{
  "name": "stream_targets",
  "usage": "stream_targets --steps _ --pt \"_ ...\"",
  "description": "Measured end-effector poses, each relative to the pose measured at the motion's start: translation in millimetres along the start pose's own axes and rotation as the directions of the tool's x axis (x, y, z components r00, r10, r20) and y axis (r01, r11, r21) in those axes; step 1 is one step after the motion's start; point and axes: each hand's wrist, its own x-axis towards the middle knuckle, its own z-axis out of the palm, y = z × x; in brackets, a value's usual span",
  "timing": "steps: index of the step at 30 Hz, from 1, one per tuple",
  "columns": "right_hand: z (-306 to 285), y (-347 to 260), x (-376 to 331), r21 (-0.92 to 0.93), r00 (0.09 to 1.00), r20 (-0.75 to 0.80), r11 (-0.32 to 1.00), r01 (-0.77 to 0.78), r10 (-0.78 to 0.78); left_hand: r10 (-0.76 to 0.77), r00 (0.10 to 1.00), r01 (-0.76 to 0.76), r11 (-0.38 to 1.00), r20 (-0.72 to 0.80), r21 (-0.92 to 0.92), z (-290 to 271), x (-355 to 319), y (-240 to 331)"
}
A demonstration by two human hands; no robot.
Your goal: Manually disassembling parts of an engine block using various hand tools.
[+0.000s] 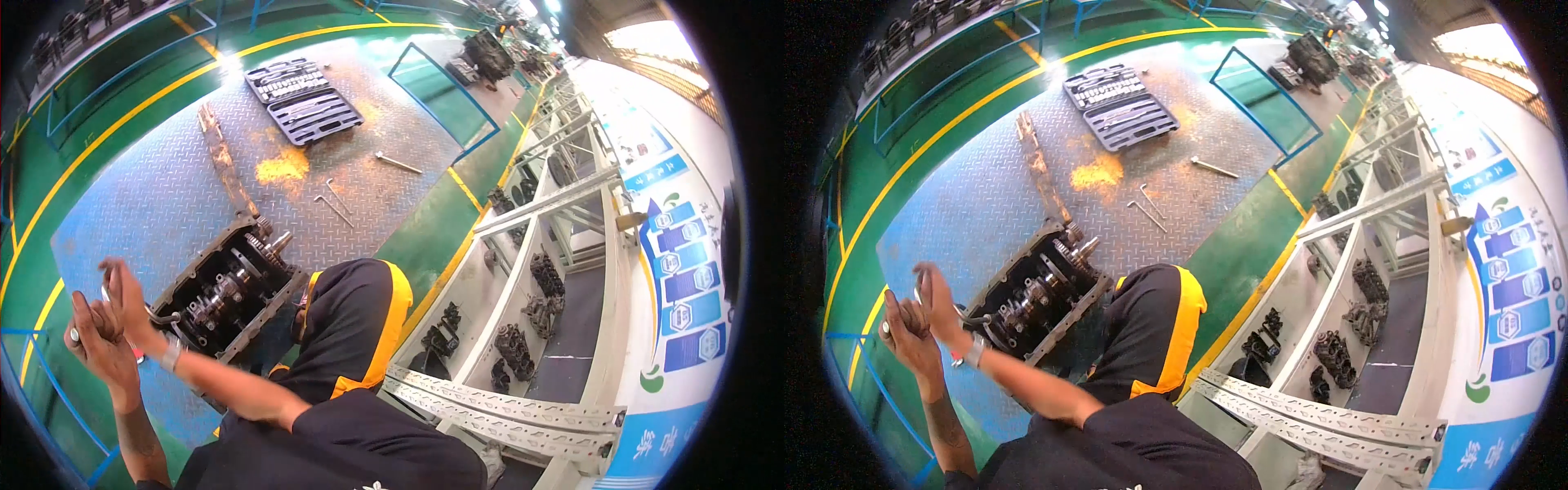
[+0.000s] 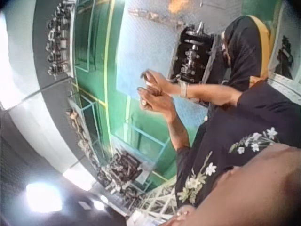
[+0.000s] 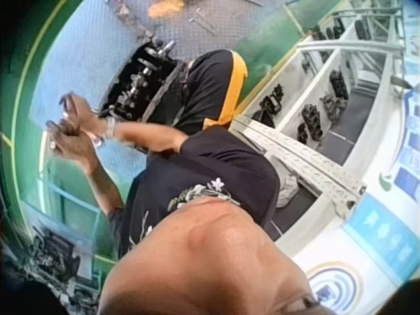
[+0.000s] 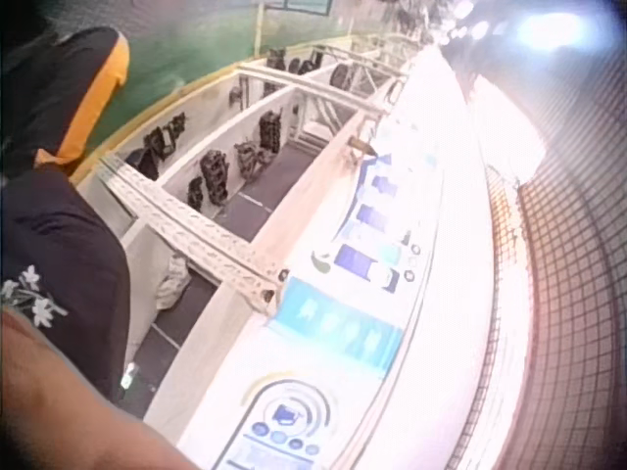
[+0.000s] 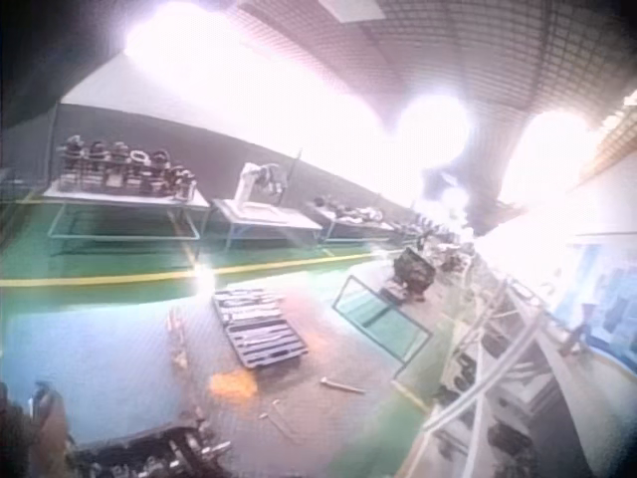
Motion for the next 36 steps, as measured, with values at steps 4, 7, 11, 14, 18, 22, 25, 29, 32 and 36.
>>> stream_targets --steps 4,7,11,14,18,22,25,29,32,36 --pt "10.7 4.3 -11.6 -0.506 0.990 0.066 0.851 0.141 -0.125 0.104 0.980 -0.096 0.994 -0.169 0.052 25.2 3.8 1.3" --pt "8.3 11.6 -10.0 -0.050 1.000 -0.021 0.999 -0.019 0.018 0.129 0.974 -0.051 0.926 -0.186 0.375 55.7 21.2 0.0" --pt "15.7 2.3 -31.2 -0.291 0.982 0.120 0.941 0.173 -0.144 0.117 0.967 -0.043 0.951 -0.227 0.307 70.8 44.9 6.2" --pt "23.5 -17.2 -63.6 -0.362 0.964 0.258 0.920 0.152 -0.058 0.104 0.967 -0.030 0.954 -0.234 0.298 55.6 53.1 14.5" --pt "-5.6 -48.7 -81.8 -0.405 0.908 0.368 0.913 -0.038 0.202 0.012 0.995 0.018 0.958 -0.100 0.287 27.2 55.3 21.3" --pt "-36.4 -84.1 -77.9 -0.498 0.856 0.372 0.855 -0.144 0.360 -0.115 0.988 0.092 0.972 0.099 0.215 -3.7 50.0 30.3" --pt "-42.8 -108.4 -77.2 -0.485 0.884 0.304 0.856 -0.178 0.356 -0.139 0.975 0.114 0.982 0.174 0.148 -27.8 44.0 33.1" --pt "-45.4 -126.3 -69.1 -0.532 0.907 0.258 0.833 -0.153 0.332 -0.165 0.953 0.156 0.986 0.253 0.058 -47.2 38.4 30.6" --pt "-49.5 -124.9 -60.3 -0.609 0.886 0.241 0.772 -0.179 0.395 -0.166 0.952 0.151 0.985 0.256 0.079 -46.3 32.8 32.0" --pt "-50.3 -110.0 -64.9 -0.613 0.951 0.175 0.785 -0.096 0.253 -0.036 0.994 0.017 0.983 0.102 0.183 -27.7 10.3 35.2"
